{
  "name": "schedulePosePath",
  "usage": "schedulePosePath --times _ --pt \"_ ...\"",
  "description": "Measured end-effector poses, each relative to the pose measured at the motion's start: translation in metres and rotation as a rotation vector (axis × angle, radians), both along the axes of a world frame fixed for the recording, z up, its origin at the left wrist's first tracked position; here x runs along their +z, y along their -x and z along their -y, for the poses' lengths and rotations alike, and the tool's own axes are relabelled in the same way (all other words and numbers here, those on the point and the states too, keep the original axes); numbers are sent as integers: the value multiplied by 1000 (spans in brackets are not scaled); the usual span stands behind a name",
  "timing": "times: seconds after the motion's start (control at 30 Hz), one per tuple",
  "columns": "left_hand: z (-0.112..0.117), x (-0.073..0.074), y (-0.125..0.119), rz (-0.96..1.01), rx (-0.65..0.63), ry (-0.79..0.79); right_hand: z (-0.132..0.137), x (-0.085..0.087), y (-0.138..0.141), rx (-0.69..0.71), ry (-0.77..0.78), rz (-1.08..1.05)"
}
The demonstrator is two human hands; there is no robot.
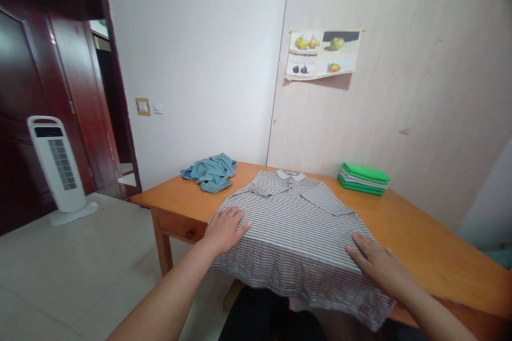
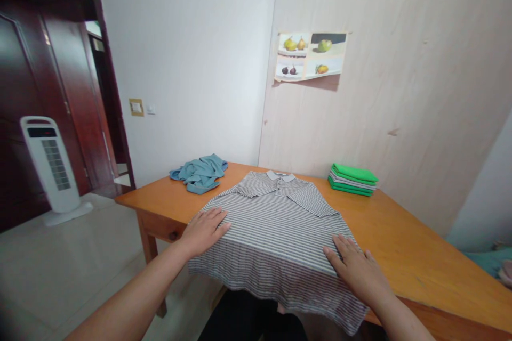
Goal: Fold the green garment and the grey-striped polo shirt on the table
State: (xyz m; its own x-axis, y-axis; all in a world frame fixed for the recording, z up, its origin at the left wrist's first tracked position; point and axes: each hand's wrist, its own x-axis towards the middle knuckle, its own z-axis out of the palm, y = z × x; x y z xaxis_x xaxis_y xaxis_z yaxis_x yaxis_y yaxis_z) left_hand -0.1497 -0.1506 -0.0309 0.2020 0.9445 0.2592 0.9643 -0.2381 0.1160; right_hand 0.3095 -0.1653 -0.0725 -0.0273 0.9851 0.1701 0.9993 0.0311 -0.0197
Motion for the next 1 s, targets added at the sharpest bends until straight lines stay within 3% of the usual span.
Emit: schedulePosePath --times 0.33,0.6,0.83,0.9,1.0 --pt "-4 -5 5 0 14 -13 11 13 10 -15 -2 -3" --pt "-4 -9 4 17 10 -78 8 10 11 -15 -78 -69" --pt "3 -22 12 193 -136 -398 29 4 2 101 -281 -332" --pt "11 -28 15 279 -115 -528 43 0 -1 74 -410 -438" --pt "24 -43 21 402 16 -661 66 -9 -1 -16 -558 -589"
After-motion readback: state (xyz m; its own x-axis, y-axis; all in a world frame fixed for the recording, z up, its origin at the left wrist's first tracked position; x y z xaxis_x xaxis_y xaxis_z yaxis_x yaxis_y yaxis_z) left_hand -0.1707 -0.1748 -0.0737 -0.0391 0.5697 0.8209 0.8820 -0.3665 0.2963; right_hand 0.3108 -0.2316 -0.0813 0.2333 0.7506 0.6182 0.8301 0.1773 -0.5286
